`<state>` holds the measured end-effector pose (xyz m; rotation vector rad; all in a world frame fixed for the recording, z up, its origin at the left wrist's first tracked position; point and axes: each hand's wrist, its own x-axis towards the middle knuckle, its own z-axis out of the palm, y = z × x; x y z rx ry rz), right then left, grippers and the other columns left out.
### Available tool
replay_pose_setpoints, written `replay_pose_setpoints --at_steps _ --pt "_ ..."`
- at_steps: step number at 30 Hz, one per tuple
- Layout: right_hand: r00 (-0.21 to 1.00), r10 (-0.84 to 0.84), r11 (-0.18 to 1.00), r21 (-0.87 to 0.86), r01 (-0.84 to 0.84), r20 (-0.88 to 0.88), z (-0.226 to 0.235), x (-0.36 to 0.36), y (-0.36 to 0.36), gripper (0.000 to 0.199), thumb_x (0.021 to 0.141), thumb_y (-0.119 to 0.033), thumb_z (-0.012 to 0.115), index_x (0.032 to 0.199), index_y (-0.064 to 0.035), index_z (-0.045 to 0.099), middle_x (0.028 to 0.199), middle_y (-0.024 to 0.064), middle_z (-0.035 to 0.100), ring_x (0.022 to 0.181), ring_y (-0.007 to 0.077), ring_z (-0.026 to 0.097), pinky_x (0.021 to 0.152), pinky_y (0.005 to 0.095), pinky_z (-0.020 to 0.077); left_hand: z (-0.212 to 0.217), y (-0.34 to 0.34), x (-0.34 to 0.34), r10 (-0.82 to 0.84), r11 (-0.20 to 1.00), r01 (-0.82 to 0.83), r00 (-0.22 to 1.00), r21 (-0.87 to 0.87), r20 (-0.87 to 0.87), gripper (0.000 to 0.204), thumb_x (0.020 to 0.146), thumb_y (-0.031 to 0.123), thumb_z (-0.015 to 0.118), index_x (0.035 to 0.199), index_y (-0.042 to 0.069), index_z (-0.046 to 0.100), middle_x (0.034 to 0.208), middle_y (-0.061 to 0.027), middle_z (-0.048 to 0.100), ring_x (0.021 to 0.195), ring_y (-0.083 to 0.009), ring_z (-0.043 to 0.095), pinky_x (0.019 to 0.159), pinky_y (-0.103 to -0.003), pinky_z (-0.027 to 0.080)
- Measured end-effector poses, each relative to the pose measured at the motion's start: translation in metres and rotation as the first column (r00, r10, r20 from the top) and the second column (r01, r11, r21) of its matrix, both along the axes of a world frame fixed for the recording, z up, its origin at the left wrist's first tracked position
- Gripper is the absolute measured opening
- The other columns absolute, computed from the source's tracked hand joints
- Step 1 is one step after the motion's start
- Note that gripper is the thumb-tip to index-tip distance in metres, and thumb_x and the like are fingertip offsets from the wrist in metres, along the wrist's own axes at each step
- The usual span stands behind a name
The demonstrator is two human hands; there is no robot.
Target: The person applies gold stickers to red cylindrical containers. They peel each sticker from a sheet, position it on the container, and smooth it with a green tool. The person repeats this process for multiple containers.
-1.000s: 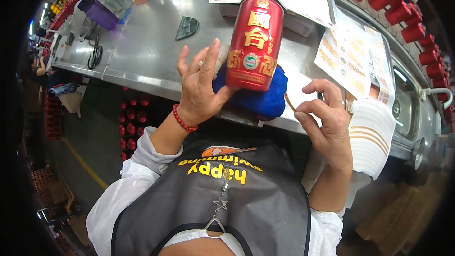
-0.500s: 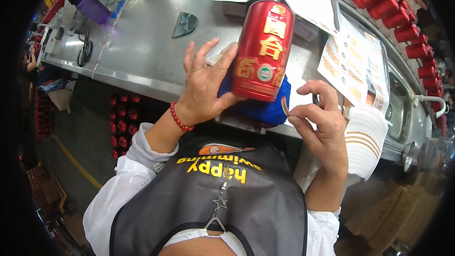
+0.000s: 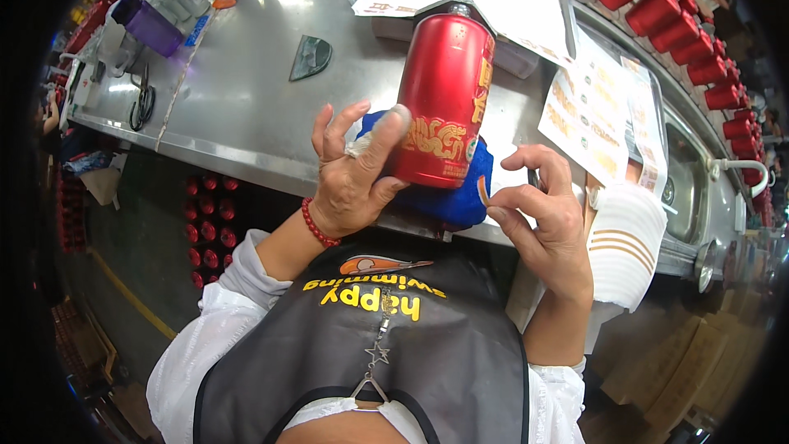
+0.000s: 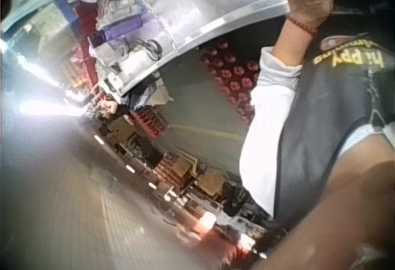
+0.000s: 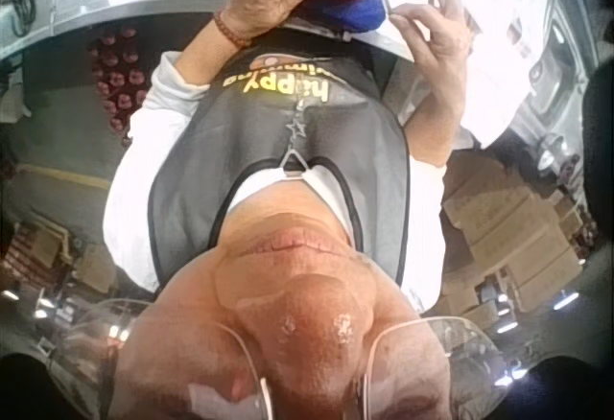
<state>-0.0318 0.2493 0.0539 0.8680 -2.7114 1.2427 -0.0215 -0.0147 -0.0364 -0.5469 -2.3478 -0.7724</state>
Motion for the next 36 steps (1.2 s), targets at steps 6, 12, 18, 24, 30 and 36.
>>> replay_pose_setpoints --at_steps 6,12,18,24,30,36 --pt "1.000 -0.023 0.999 -0.023 0.023 -0.021 -0.003 -0.001 -0.002 0.016 0.074 0.003 0.078 0.086 -0.0050 0.071 0.114 0.0104 0.058 0.117 0.0272 0.054 0.077 0.0350 0.0472 -0.006 -0.003 0.015 0.022 1.000 -0.022 1.000 0.010 -0.019 0.053 0.101 0.040 0.056 0.144 0.009 0.056 0.141 -0.0013 0.060 0.139 -0.0312 0.038 0.119 -0.053 0.012" --pt "0.998 0.059 0.998 -0.034 -0.060 -0.028 0.016 0.002 -0.015 0.021 0.070 0.002 0.081 0.087 -0.0061 0.072 0.120 0.0121 0.057 0.121 0.0327 0.052 0.094 0.0409 0.0450 0.017 -0.014 0.012 -0.108 0.987 0.099 0.991 0.128 0.072 0.044 0.099 0.039 0.061 0.135 0.014 0.064 0.144 -0.0099 0.057 0.135 -0.0327 0.039 0.119 -0.049 0.013" --pt "0.990 0.111 0.992 0.069 -0.105 -0.089 0.027 0.007 -0.050 0.024 0.069 0.000 0.081 0.089 -0.0077 0.071 0.121 0.0135 0.054 0.121 0.0378 0.050 0.102 0.0447 0.0413 0.050 0.008 0.006 -0.309 0.907 0.242 0.939 0.345 0.154 0.025 0.094 0.035 0.067 0.104 0.012 0.069 0.149 -0.0239 0.046 0.137 -0.0393 0.031 0.116 -0.049 0.017" --pt "0.999 0.005 1.000 0.011 -0.005 -0.037 0.006 0.003 -0.049 0.013 0.080 -0.001 0.077 0.087 -0.0016 0.066 0.113 0.0190 0.054 0.103 0.0322 0.057 0.085 0.0404 0.0487 0.034 0.006 0.013 -0.180 0.916 0.092 0.964 0.389 0.196 0.015 0.092 0.022 0.071 0.087 0.009 0.064 0.143 -0.0253 0.052 0.128 -0.0363 0.041 0.110 -0.047 0.025" --pt "0.997 -0.074 0.997 0.006 0.074 -0.020 -0.009 -0.002 -0.044 0.012 0.080 -0.004 0.076 0.083 -0.0021 0.064 0.118 0.0113 0.053 0.108 0.0225 0.055 0.087 0.0345 0.0459 0.023 0.010 0.008 -0.118 0.880 0.001 0.969 0.475 0.216 0.017 0.093 0.024 0.071 0.088 0.009 0.063 0.132 -0.0230 0.058 0.125 -0.0368 0.044 0.108 -0.048 0.027" --pt "0.991 -0.125 0.992 -0.008 0.126 0.054 -0.012 -0.001 -0.044 0.015 0.086 -0.010 0.075 0.082 -0.0018 0.063 0.118 0.0115 0.053 0.108 0.0215 0.053 0.086 0.0331 0.0445 0.023 0.011 0.009 -0.130 0.859 -0.018 0.959 0.512 0.251 0.019 0.093 0.024 0.071 0.088 0.009 0.062 0.121 -0.0202 0.061 0.123 -0.0363 0.046 0.108 -0.048 0.028"
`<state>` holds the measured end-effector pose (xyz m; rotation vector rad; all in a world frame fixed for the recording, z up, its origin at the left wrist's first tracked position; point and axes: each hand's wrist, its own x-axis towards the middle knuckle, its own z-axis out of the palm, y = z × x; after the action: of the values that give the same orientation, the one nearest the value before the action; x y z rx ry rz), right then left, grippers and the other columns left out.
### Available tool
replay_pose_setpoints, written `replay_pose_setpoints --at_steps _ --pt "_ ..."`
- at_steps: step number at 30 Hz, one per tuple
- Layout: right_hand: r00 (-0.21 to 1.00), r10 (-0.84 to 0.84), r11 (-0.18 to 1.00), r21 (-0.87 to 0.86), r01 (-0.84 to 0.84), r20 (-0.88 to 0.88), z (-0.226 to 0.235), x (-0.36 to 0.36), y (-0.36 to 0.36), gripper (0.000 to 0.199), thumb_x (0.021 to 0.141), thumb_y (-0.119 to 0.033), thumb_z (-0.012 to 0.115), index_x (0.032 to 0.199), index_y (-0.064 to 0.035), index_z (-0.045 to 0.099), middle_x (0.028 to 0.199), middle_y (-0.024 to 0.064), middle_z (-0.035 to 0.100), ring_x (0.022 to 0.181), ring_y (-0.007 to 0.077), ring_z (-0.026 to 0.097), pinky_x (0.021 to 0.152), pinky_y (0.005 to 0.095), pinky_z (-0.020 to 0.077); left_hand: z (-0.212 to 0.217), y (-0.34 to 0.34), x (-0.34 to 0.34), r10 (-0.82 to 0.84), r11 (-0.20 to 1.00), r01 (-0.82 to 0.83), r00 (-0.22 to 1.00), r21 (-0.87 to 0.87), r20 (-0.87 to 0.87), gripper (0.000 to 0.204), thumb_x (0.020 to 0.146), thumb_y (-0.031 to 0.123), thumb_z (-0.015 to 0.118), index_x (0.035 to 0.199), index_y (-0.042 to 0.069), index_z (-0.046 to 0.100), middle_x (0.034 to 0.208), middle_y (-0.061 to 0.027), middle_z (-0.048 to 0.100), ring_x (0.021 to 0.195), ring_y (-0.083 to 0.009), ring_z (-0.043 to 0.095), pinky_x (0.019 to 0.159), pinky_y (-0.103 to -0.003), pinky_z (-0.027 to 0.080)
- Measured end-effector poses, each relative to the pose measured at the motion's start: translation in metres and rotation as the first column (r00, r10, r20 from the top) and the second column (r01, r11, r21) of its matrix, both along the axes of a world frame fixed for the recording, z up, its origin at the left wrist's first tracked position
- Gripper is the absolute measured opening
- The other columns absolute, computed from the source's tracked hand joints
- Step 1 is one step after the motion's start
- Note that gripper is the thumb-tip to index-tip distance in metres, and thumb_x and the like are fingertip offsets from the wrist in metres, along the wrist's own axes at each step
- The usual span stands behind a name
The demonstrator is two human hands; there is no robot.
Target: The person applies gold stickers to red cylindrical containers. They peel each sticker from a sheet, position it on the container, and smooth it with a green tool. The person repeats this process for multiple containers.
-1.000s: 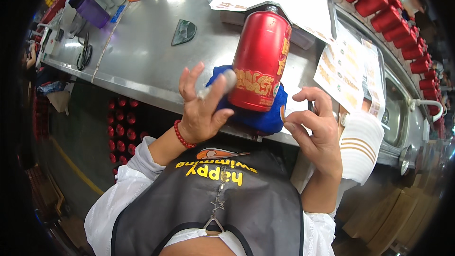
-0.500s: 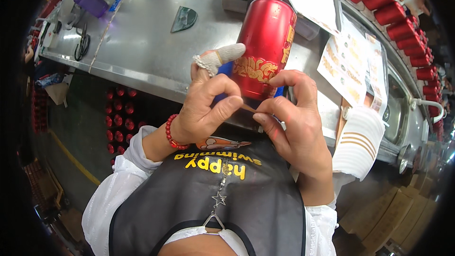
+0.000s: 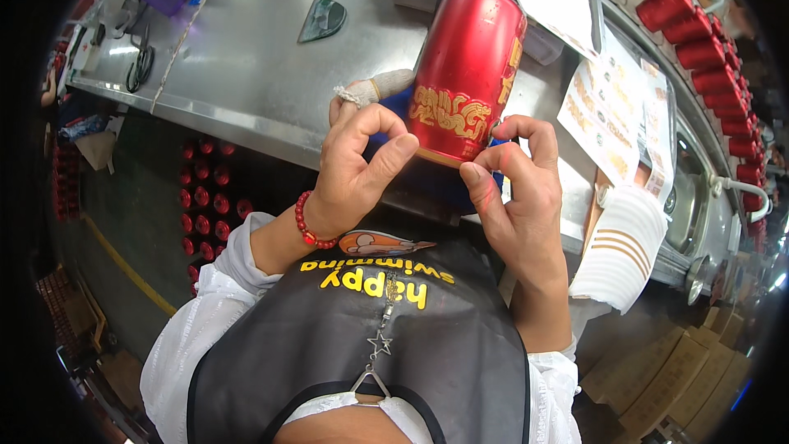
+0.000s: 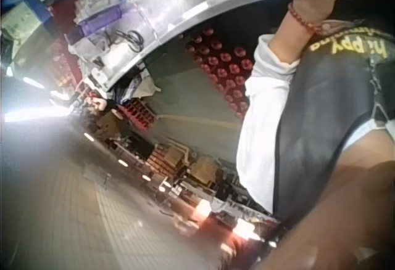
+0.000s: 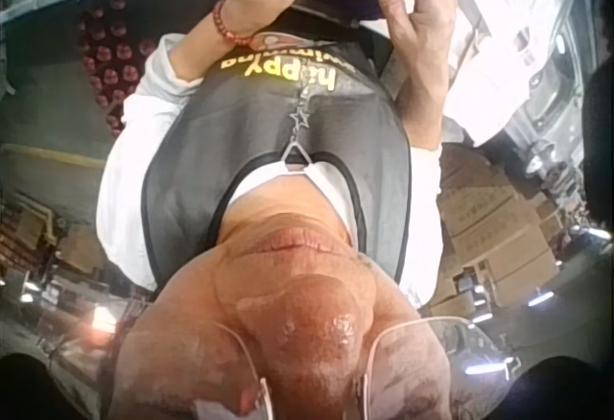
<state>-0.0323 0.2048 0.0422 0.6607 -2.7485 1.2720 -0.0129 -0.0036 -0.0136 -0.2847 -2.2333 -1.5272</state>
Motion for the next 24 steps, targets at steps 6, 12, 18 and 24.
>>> replay_pose_setpoints --at_steps 6,12,18,24 --pt "0.999 0.020 1.000 -0.010 -0.020 -0.050 -0.0041 -0.0029 0.0026 0.020 0.086 -0.013 0.076 0.080 -0.0012 0.062 0.118 0.0115 0.053 0.108 0.0215 0.053 0.088 0.0326 0.0434 0.0011 0.0019 0.0004 0.049 0.995 -0.050 0.999 -0.083 -0.010 0.017 0.093 0.021 0.071 0.088 0.007 0.062 0.136 -0.0231 0.059 0.115 -0.0307 0.050 0.106 -0.041 0.032" --pt "0.998 -0.028 0.999 -0.032 0.030 0.053 -0.0022 -0.0010 0.0034 0.023 0.088 -0.016 0.075 0.078 -0.0015 0.060 0.116 0.0114 0.054 0.105 0.0202 0.053 0.087 0.0313 0.0425 -0.0002 0.0044 -0.0007 0.069 0.994 -0.072 0.997 -0.086 -0.039 0.018 0.093 0.022 0.071 0.088 0.007 0.062 0.130 -0.0210 0.062 0.114 -0.0303 0.050 0.105 -0.040 0.033" --pt "0.998 -0.031 0.998 -0.051 0.034 0.050 -0.0049 -0.0009 0.0028 0.025 0.089 -0.019 0.074 0.078 -0.0014 0.060 0.116 0.0110 0.054 0.104 0.0192 0.053 0.087 0.0311 0.0424 -0.0066 0.0002 -0.0021 0.036 0.998 -0.037 0.999 0.046 0.033 0.022 0.094 0.028 0.070 0.093 0.008 0.060 0.105 -0.0112 0.059 0.103 -0.0304 0.046 0.100 -0.045 0.032" --pt "1.000 -0.007 0.998 -0.055 0.008 0.018 -0.0076 -0.0031 0.0052 0.025 0.089 -0.019 0.074 0.080 -0.0013 0.060 0.116 0.0107 0.054 0.104 0.0189 0.053 0.088 0.0308 0.0419 -0.0069 0.0063 -0.0035 0.092 0.993 -0.095 0.995 -0.071 -0.046 0.028 0.096 0.031 0.068 0.105 0.006 0.057 0.105 -0.0105 0.057 0.100 -0.0284 0.047 0.099 -0.043 0.033"
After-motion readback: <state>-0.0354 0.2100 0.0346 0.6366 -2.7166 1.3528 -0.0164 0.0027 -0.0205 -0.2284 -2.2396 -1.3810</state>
